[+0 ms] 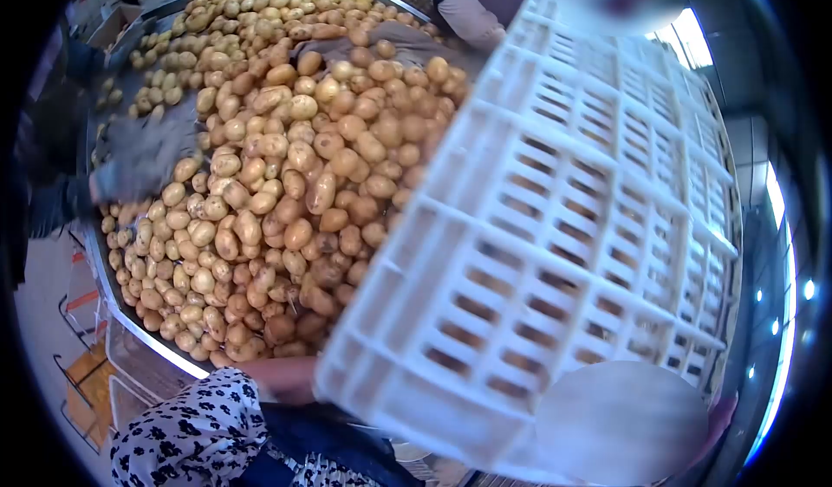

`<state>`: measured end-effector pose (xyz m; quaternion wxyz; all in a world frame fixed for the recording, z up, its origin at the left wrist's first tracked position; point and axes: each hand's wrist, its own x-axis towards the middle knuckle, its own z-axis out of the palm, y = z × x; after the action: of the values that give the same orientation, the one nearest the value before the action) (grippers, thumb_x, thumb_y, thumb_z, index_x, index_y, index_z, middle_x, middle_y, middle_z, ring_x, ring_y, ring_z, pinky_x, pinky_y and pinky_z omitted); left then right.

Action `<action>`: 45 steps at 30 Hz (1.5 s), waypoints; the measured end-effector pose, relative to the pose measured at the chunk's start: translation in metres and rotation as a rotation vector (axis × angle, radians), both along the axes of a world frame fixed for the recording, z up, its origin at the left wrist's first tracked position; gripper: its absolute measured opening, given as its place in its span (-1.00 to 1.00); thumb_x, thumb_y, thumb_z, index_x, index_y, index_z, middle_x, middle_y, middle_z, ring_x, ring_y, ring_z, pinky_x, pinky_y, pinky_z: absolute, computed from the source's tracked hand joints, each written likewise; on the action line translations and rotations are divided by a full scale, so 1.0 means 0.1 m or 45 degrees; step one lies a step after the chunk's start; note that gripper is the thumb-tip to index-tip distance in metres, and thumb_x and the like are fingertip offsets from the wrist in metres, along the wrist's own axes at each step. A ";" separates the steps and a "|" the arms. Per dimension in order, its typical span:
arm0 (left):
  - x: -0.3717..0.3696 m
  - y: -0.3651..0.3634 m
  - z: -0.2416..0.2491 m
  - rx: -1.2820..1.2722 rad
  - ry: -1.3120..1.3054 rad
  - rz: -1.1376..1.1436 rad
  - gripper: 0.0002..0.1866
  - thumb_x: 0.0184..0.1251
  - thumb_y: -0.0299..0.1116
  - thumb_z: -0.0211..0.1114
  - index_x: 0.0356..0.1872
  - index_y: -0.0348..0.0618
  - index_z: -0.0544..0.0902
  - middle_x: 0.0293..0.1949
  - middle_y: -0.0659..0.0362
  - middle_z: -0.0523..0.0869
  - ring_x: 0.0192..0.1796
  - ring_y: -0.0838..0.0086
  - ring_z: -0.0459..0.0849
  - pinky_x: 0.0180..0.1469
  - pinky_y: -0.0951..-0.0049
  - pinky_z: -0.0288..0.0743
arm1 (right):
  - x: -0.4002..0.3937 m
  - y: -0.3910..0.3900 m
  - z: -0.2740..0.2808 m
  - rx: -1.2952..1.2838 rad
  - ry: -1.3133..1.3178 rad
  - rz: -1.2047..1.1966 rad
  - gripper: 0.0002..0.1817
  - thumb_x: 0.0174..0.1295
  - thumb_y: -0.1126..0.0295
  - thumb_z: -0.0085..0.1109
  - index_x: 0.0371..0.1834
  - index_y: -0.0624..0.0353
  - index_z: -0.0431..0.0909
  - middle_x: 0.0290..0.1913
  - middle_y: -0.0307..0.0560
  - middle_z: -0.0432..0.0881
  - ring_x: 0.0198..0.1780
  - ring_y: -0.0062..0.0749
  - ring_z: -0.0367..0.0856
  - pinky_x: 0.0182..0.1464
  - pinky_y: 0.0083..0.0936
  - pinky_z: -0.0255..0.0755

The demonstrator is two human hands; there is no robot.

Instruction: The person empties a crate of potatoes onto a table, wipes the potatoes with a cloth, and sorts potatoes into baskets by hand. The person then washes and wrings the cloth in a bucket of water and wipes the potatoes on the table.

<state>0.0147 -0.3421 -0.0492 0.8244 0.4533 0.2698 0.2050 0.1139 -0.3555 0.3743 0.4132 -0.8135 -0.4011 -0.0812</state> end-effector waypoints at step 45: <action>0.08 -2.37 2.55 -1.112 -0.836 -0.259 -0.50 0.35 -0.25 -0.12 0.20 -0.41 0.31 0.25 -0.06 0.35 0.33 0.12 0.23 0.36 0.05 0.08 | -1.67 -4.94 0.99 0.976 -0.773 0.272 -0.57 -0.07 0.07 0.24 -0.48 0.31 0.53 -0.42 0.21 0.52 -0.32 -0.07 0.53 -0.17 -0.29 0.43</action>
<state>0.0228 -0.5788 0.2058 0.9922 0.0054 0.0134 0.1239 -0.0530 -0.8498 0.4729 0.5530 -0.4972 -0.5257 -0.4131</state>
